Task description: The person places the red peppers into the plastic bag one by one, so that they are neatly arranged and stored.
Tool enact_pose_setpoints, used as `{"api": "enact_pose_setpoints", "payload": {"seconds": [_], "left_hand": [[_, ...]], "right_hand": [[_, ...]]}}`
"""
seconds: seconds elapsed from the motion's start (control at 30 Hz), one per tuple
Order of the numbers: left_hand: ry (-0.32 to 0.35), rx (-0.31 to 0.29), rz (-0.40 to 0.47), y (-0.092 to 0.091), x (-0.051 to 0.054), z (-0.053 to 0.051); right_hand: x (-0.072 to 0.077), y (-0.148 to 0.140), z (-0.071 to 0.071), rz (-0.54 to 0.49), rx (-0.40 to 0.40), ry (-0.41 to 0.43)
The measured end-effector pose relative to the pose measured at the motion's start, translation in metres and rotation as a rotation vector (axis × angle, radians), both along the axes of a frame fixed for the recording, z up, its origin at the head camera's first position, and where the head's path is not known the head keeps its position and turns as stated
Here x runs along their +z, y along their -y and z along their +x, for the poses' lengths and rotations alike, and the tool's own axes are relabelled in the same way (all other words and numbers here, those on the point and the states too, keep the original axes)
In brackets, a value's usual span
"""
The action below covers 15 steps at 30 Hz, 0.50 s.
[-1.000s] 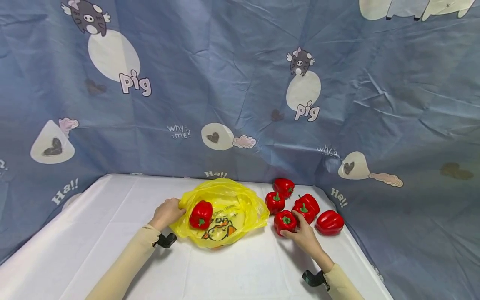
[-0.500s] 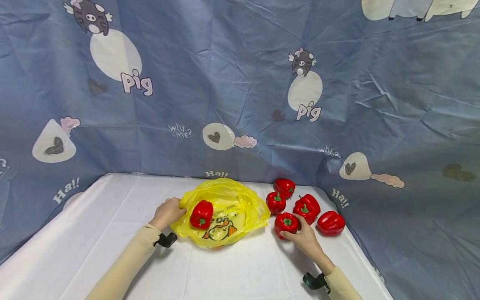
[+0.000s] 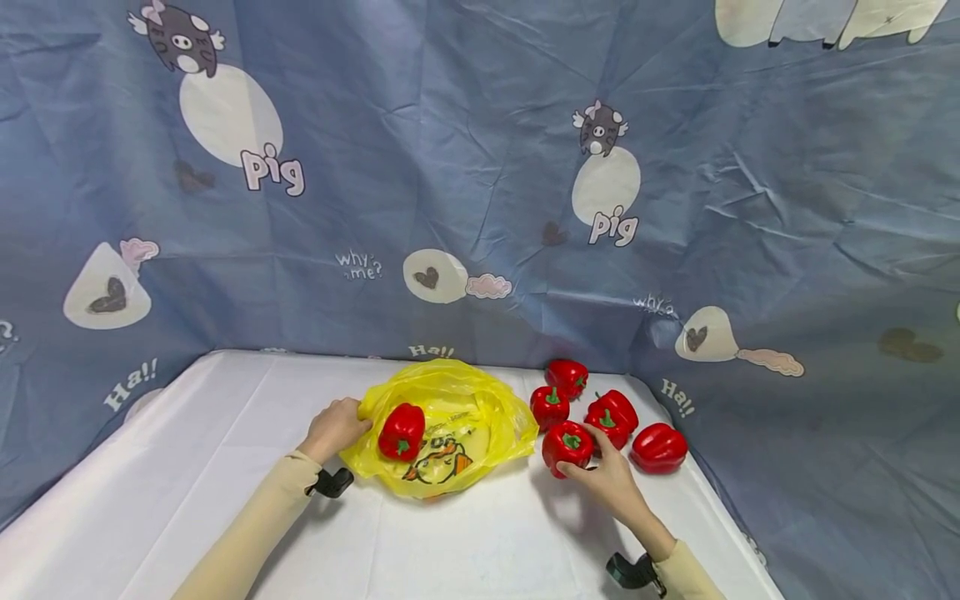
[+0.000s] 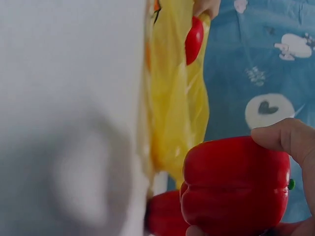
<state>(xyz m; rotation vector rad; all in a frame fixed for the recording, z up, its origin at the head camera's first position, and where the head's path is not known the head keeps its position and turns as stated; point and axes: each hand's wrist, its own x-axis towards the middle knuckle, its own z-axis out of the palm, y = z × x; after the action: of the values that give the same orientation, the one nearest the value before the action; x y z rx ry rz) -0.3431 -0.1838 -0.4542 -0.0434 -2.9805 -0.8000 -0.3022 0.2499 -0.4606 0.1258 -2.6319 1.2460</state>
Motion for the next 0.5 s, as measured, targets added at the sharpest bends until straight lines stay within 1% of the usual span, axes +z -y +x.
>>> {"api": "enact_pose_setpoints", "payload": {"seconds": [0.27, 0.4, 0.5], "left_hand": [[-0.003, 0.000, 0.006, 0.001, -0.001, 0.000], [0.003, 0.000, 0.009, 0.000, -0.001, 0.000], [0.004, -0.003, 0.007, -0.001, 0.000, 0.001]], "right_hand": [[0.018, 0.026, 0.009, -0.065, 0.082, 0.005], [0.024, 0.043, 0.008, -0.091, 0.126, -0.016], [0.027, 0.058, 0.006, -0.112, 0.177, -0.030]]}}
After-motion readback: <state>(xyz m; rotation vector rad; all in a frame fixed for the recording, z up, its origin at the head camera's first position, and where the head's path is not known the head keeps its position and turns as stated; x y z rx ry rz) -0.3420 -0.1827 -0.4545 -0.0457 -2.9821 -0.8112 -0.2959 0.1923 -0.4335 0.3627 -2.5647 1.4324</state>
